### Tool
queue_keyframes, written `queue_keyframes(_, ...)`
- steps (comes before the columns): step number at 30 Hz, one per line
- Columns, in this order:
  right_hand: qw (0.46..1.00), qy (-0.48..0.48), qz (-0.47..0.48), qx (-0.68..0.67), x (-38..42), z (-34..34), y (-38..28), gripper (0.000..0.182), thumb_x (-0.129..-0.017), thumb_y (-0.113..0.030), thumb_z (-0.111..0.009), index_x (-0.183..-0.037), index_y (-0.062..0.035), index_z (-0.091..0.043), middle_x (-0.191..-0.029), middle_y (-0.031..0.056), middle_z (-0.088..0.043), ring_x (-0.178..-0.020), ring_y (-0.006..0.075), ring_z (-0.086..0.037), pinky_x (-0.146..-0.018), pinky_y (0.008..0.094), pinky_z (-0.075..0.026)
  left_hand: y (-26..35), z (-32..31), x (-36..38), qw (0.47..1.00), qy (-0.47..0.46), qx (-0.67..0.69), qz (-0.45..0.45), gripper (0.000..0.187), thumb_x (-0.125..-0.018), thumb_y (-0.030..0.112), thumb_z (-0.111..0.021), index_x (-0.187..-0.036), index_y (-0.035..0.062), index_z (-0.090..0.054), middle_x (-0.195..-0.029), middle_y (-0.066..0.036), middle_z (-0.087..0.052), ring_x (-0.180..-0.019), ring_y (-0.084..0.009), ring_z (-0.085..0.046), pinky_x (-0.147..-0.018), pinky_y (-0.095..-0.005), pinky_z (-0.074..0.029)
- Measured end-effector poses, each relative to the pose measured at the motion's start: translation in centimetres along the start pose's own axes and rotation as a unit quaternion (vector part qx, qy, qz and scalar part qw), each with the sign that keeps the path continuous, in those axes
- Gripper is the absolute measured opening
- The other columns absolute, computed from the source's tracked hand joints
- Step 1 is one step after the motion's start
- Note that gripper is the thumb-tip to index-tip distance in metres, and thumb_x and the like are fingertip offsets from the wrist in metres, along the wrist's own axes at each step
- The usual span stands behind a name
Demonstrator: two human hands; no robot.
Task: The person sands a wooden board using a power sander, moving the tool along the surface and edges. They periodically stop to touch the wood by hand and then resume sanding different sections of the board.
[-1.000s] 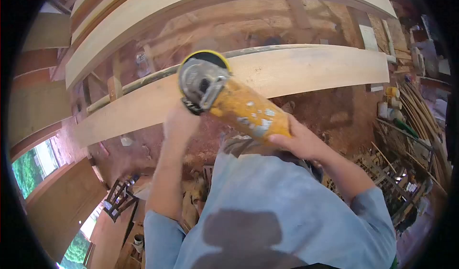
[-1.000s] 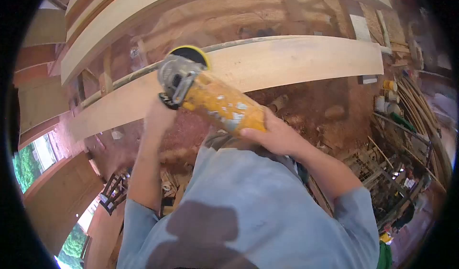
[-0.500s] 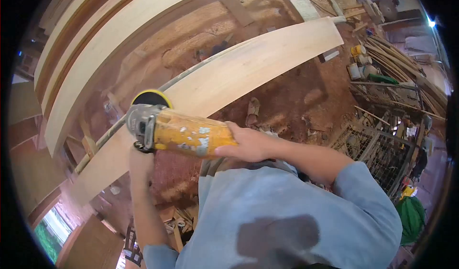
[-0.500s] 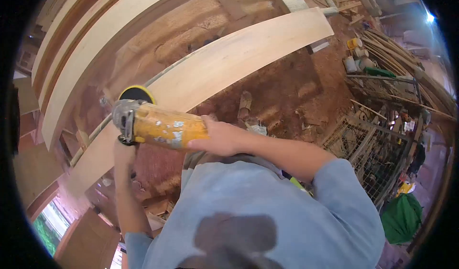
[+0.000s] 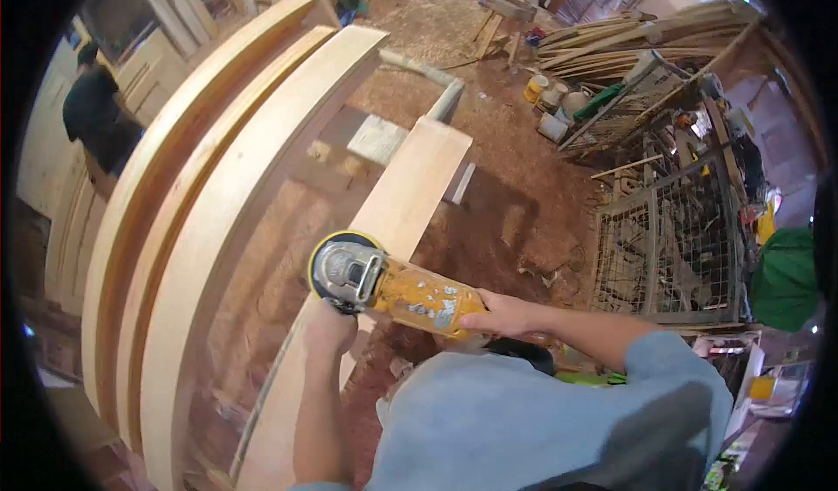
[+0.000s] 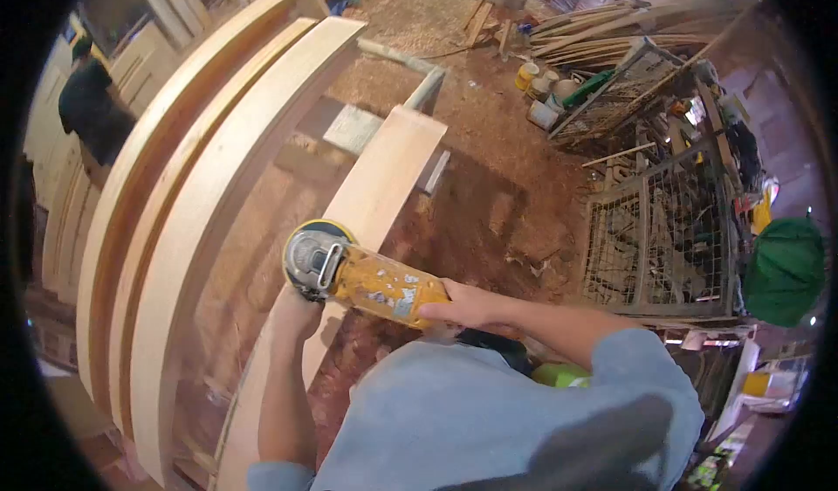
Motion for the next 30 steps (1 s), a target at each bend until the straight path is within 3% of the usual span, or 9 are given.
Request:
queue_keyframes(4, 0.984, 0.057, 0.167, 0.009, -5.9, -3.8, 9.7, 0.065, -0.102, -0.045, -0.064, -0.147, -0.0014, -0.047, -0.123, 0.0076, -0.065, -0.104, 0.0146, -0.06, -0.09, 0.0318, -0.053, -5.2, -4.7, -1.6, 0.986, -0.138, -0.068, 0.067, 0.041, -0.089, 0.035, -0.065, -0.117, 0.0063, -0.072, -0.119, -0.024, -0.071, -0.115, -0.0417, -0.067, -0.097, -0.0506, -0.054)
queue_keyframes(11, 0.994, 0.092, 0.056, -0.019, -9.7, -6.6, 14.3, 0.061, -0.1, -0.049, -0.066, -0.14, -0.007, -0.05, -0.108, 0.0023, -0.065, -0.084, 0.0114, -0.058, -0.072, 0.031, -0.054, -11.6, -15.8, -7.4, 0.991, -0.106, -0.082, -0.023, 0.04, -0.091, 0.033, -0.065, -0.115, 0.0025, -0.074, -0.121, -0.023, -0.072, -0.115, -0.0396, -0.069, -0.098, -0.0488, -0.055)
queue_keyframes(15, 0.991, 0.062, 0.114, 0.027, -10.4, -6.4, 14.5, 0.068, -0.091, -0.035, -0.079, -0.143, -0.0057, -0.045, -0.112, 0.0047, -0.065, -0.087, 0.0123, -0.06, -0.075, 0.0328, -0.055, -12.2, -16.7, -9.5, 0.983, -0.161, -0.086, -0.028, 0.045, -0.089, 0.038, -0.068, -0.116, 0.003, -0.074, -0.123, -0.023, -0.071, -0.117, -0.0381, -0.069, -0.099, -0.0483, -0.055)
queue_keyframes(18, 0.994, 0.091, 0.007, 0.06, -9.4, -6.0, 13.5, 0.083, -0.078, -0.021, -0.087, -0.146, -0.0013, -0.042, -0.122, 0.0088, -0.063, -0.103, 0.018, -0.063, -0.089, 0.0355, -0.055, -13.1, -16.6, -9.1, 0.981, -0.189, -0.049, -0.005, 0.046, -0.089, 0.039, -0.068, -0.116, 0.0022, -0.075, -0.123, -0.022, -0.072, -0.117, -0.0378, -0.068, -0.099, -0.048, -0.055)
queue_keyframes(22, 0.983, 0.087, 0.052, 0.15, -11.2, -5.9, 16.3, 0.093, -0.072, -0.017, -0.086, -0.148, 0.0047, -0.037, -0.135, 0.0166, -0.059, -0.125, 0.0248, -0.057, -0.108, 0.0365, -0.046, -13.2, -12.8, -3.3, 0.993, -0.078, -0.013, -0.089, 0.026, -0.083, 0.024, -0.072, -0.099, 0.0035, -0.074, -0.081, -0.015, -0.075, -0.073, -0.0244, -0.074, -0.067, -0.0397, -0.057)
queue_keyframes(23, 0.986, 0.065, 0.039, 0.151, -11.8, -5.9, 17.2, 0.095, -0.071, -0.017, -0.085, -0.149, 0.0057, -0.037, -0.138, 0.0188, -0.058, -0.13, 0.0265, -0.054, -0.111, 0.0361, -0.043, -14.1, -12.9, -2.5, 0.993, -0.075, -0.015, -0.085, 0.026, -0.083, 0.024, -0.072, -0.099, 0.0035, -0.074, -0.081, -0.015, -0.075, -0.073, -0.0244, -0.074, -0.067, -0.0397, -0.057)
queue_keyframes(25, 0.976, 0.063, -0.001, 0.208, -8.9, -8.2, 12.4, 0.094, -0.071, -0.018, -0.083, -0.148, 0.0075, -0.036, -0.137, 0.024, -0.06, -0.128, 0.0311, -0.058, -0.11, 0.0384, -0.045, -17.0, -13.7, -0.4, 0.988, -0.145, 0.055, -0.025, 0.035, -0.09, 0.027, -0.066, -0.119, 0.0087, -0.072, -0.114, -0.025, -0.072, -0.111, -0.0424, -0.068, -0.091, -0.0493, -0.054)
queue_keyframes(28, 0.951, 0.026, 0.027, 0.307, -8.9, -10.4, 11.3, 0.092, -0.072, -0.021, -0.08, -0.147, 0.0082, -0.037, -0.133, 0.0282, -0.062, -0.125, 0.0375, -0.061, -0.108, 0.0395, -0.047, -20.2, -12.4, 5.4, 0.988, -0.095, 0.117, -0.001, 0.032, -0.091, 0.029, -0.066, -0.114, 0.0076, -0.074, -0.109, -0.026, -0.073, -0.109, -0.0437, -0.068, -0.089, -0.0502, -0.053)
queue_keyframes(30, 0.952, 0.007, 0.012, 0.306, -9.9, -12.0, 11.7, 0.087, -0.072, -0.024, -0.079, -0.143, 0.0089, -0.04, -0.127, 0.0304, -0.064, -0.121, 0.0396, -0.063, -0.105, 0.0406, -0.049, -22.5, -11.9, 8.5, 0.981, -0.113, 0.071, 0.14, 0.032, -0.09, 0.031, -0.067, -0.11, 0.0064, -0.074, -0.104, -0.026, -0.073, -0.105, -0.0446, -0.069, -0.086, -0.0512, -0.053)
Point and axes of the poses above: each hand's wrist, its own x-axis away from the middle knuckle, its own z-axis out of the back of the hand, y = z × x, the point moved 2 cm from there along -x, towards the middle knuckle
